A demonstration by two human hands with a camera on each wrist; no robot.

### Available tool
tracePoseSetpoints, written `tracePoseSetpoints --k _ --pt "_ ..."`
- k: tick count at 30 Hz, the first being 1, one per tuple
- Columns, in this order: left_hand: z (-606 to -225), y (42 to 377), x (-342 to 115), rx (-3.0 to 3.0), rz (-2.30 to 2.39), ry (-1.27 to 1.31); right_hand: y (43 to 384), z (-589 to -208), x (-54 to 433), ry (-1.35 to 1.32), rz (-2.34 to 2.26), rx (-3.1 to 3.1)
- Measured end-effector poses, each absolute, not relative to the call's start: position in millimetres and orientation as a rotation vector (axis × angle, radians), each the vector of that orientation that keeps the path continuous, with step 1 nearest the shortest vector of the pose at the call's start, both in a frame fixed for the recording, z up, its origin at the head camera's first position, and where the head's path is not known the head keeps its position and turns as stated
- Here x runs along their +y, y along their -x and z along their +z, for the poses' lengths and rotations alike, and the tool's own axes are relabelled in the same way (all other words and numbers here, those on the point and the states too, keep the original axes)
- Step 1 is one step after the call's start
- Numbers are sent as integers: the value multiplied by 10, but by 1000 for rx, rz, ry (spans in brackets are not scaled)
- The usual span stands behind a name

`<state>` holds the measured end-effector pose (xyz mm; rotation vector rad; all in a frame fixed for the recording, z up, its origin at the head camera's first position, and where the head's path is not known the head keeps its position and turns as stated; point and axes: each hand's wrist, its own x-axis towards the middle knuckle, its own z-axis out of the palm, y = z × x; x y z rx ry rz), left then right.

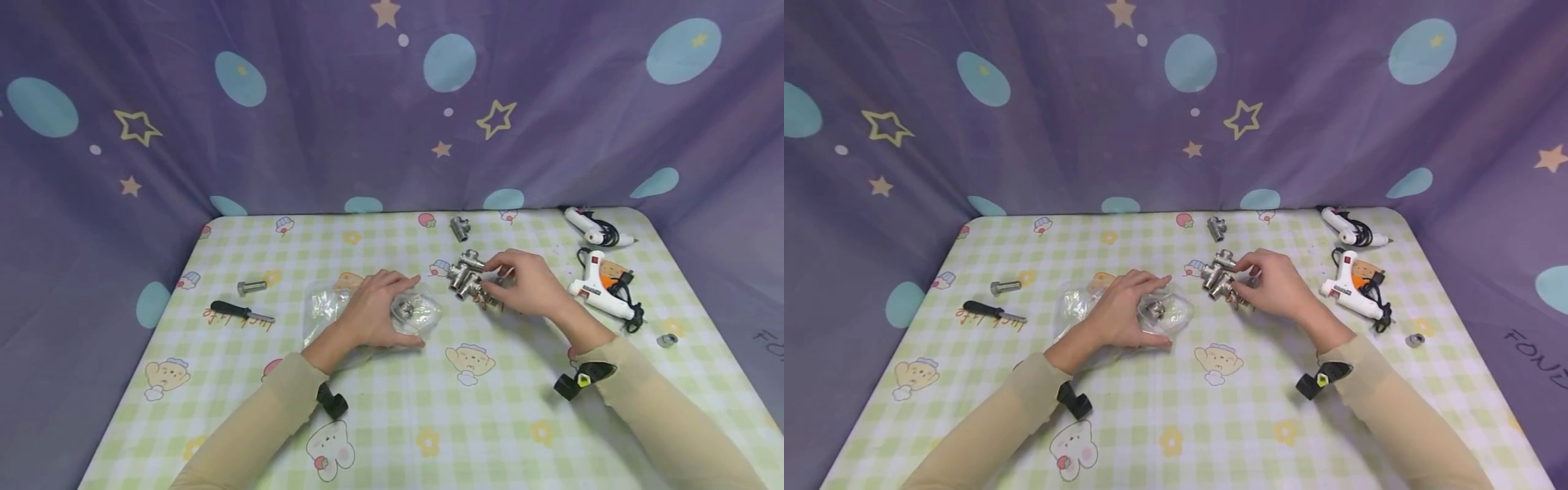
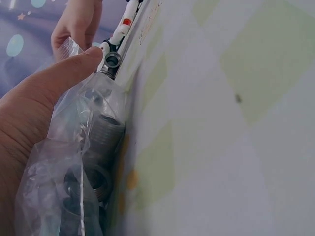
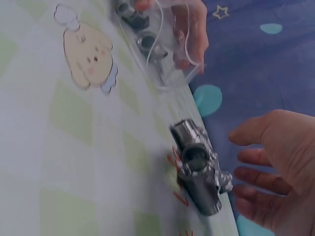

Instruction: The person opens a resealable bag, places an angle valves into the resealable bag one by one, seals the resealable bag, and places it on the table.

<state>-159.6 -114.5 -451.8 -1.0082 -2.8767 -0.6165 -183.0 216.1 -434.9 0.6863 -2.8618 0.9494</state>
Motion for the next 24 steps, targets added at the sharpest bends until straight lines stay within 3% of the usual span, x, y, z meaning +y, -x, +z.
tracePoseSetpoints --k 24 --pt "-4532 1646 -1169 -2911 -697 1130 1810 -4378 2272 -541 769 -3026"
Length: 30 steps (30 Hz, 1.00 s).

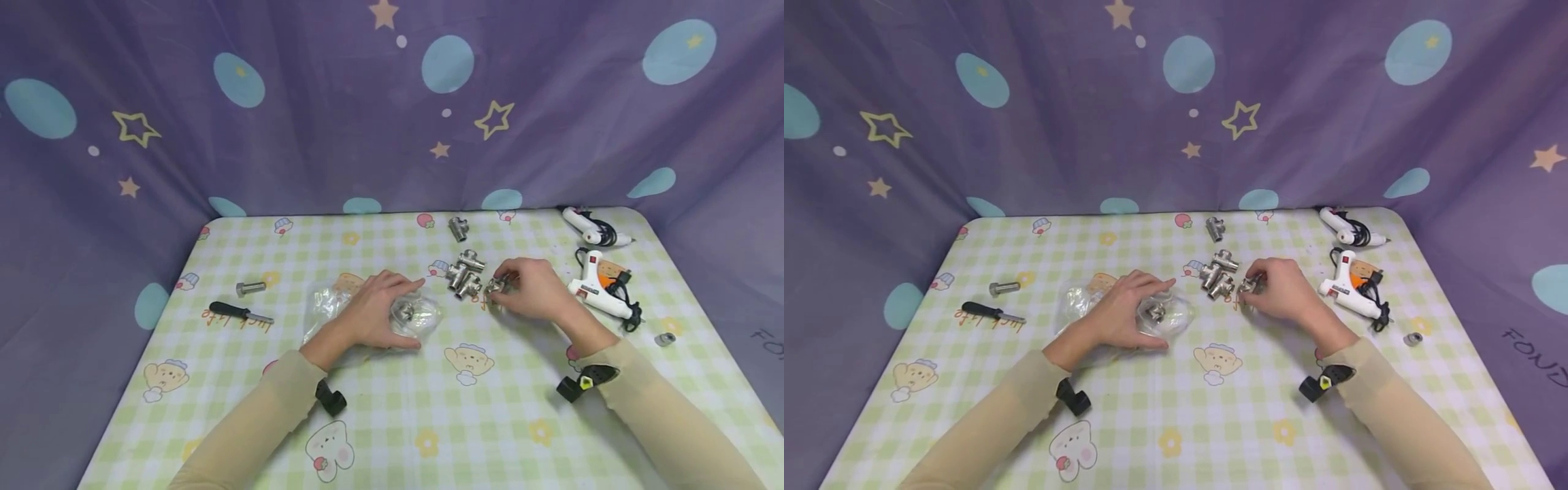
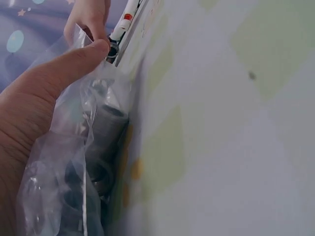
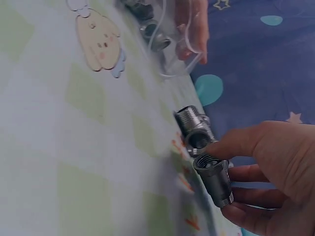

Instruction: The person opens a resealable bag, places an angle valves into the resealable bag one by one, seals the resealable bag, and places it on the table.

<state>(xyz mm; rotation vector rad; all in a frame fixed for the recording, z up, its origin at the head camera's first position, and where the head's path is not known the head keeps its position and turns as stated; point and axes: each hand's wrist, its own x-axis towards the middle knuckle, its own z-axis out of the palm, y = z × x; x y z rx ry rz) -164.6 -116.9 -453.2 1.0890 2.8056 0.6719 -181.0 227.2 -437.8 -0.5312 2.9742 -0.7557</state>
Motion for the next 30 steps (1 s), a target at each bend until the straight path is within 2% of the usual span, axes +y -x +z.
tracePoseSetpoints --k 13,30 --pt "-4496 1625 -1133 2857 552 -1052 1761 -4214 2190 487 -1119 2861" --pt "-4484 1608 -1106 2887 520 -1033 1632 -4324 1625 822 -1419 2577"
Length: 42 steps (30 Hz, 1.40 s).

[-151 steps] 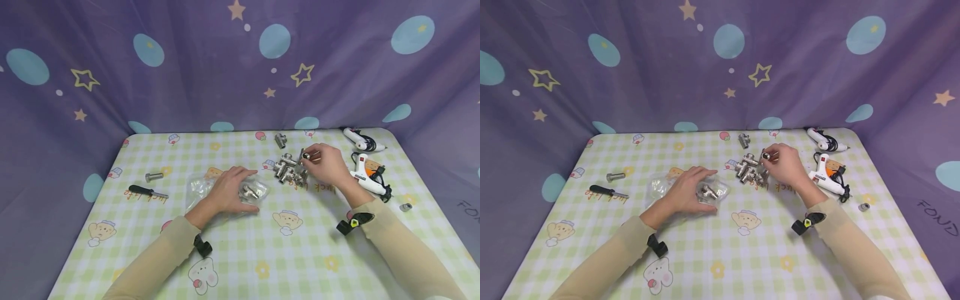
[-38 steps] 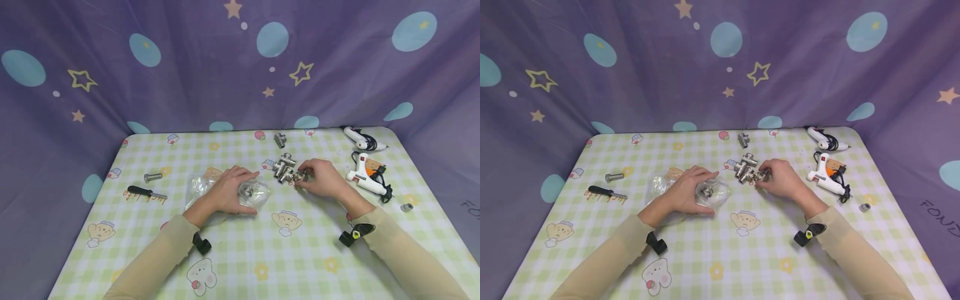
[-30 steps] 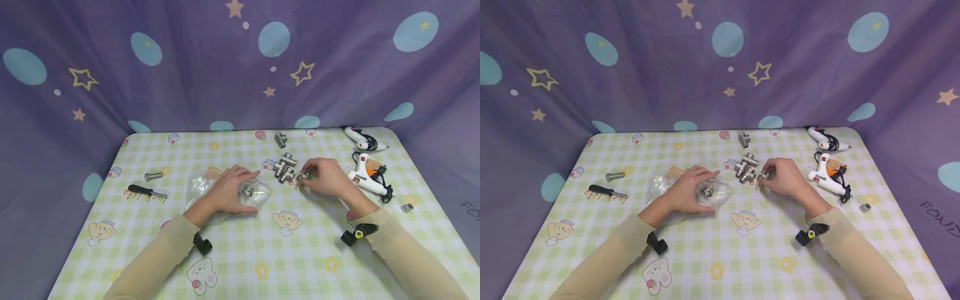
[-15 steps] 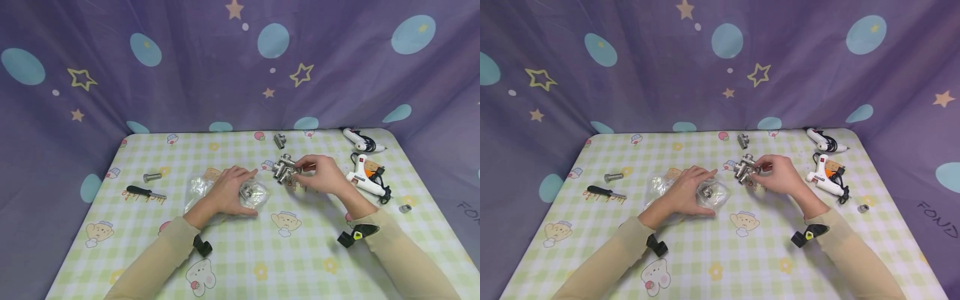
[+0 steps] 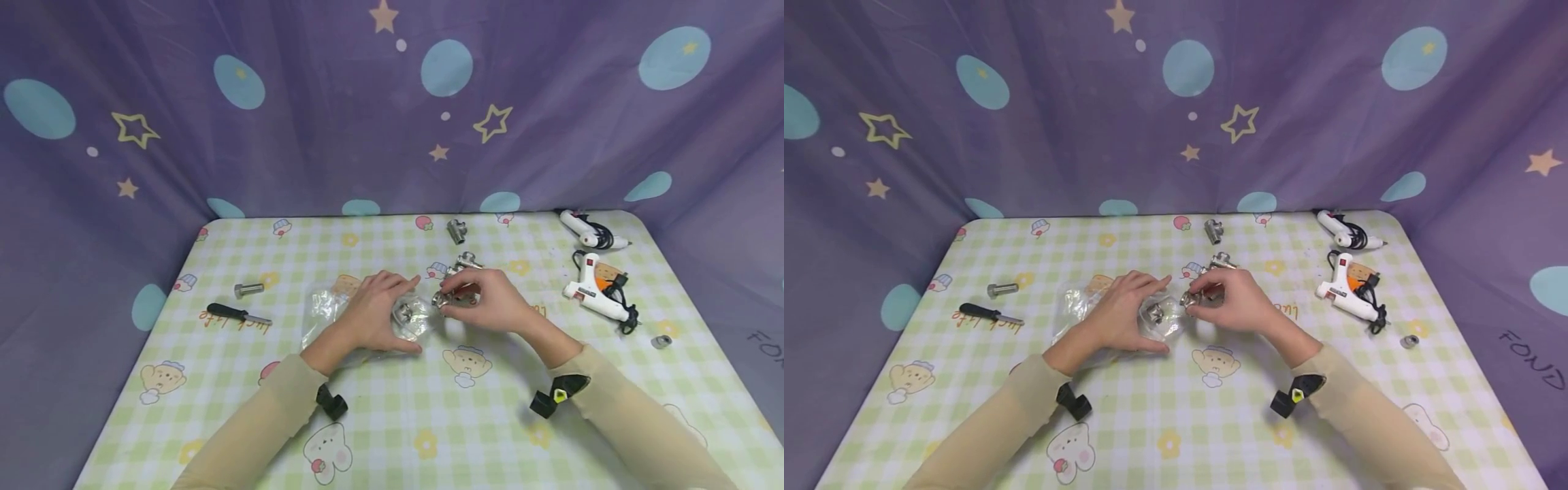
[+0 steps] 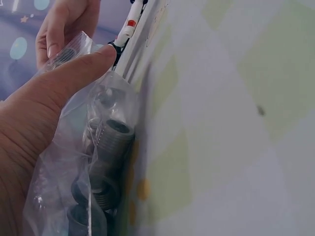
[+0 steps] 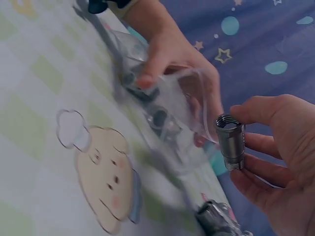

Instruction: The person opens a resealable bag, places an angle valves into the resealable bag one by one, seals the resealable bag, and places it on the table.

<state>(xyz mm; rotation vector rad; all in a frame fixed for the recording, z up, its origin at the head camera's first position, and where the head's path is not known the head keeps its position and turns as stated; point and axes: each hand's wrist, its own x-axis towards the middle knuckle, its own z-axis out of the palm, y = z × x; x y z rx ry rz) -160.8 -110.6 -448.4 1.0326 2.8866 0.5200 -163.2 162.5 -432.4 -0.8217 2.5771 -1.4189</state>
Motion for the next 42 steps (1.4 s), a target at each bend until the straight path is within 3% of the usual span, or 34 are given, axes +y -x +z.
tracePoseSetpoints --k 23,35,42 --pt "-4517 1599 -1128 2900 537 -1064 1407 -4564 1080 905 -1276 2718" --pt "-4508 1589 -1119 2899 542 -1069 1473 -4538 1160 889 -1306 2624" --pt "-4484 1601 -1105 2894 509 -1055 1612 -4450 1415 739 -1315 2751"
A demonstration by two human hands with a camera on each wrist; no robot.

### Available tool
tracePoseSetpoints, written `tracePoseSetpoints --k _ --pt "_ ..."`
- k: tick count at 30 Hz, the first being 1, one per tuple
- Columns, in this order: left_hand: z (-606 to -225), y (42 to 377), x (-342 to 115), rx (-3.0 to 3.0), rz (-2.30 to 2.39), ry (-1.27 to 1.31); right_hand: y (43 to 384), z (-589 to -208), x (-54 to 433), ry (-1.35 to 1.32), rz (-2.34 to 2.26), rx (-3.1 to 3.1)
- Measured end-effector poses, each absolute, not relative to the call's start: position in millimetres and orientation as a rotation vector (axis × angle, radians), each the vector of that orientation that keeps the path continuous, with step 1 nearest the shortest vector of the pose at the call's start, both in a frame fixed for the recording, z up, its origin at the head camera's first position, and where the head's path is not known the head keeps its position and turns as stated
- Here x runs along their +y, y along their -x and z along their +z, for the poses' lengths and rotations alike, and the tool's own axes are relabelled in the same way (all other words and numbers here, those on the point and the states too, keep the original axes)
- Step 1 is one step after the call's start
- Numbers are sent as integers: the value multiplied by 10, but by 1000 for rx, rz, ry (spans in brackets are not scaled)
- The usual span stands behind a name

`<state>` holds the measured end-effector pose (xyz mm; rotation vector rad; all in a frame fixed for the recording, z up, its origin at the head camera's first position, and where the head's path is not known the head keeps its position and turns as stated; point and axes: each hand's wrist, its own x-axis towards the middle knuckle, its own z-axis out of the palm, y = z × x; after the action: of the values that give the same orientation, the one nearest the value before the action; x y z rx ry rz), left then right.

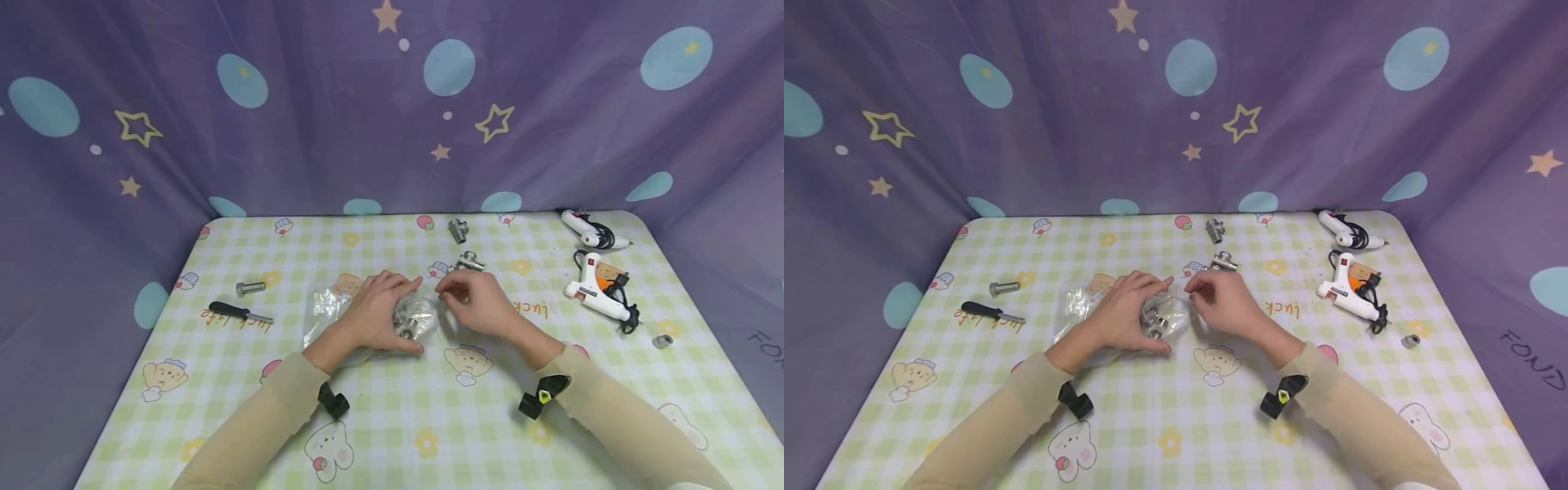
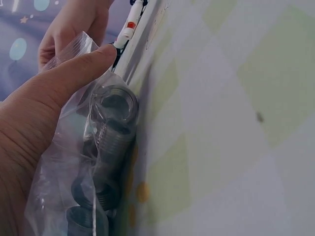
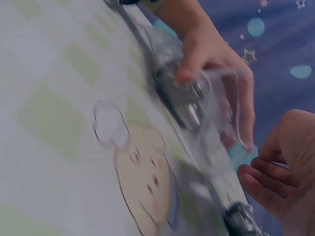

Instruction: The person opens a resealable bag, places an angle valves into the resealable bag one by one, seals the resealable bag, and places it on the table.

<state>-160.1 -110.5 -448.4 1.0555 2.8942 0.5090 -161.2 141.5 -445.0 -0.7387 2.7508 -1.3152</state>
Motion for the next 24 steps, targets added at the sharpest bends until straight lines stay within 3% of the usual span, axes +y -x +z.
tracePoseSetpoints --k 12,24 --pt "-4468 1614 -1089 2872 479 -1033 1763 -4465 1844 598 -1346 2863" --pt "-4485 1606 -1096 2875 499 -1029 1803 -4565 1947 559 -1174 2965"
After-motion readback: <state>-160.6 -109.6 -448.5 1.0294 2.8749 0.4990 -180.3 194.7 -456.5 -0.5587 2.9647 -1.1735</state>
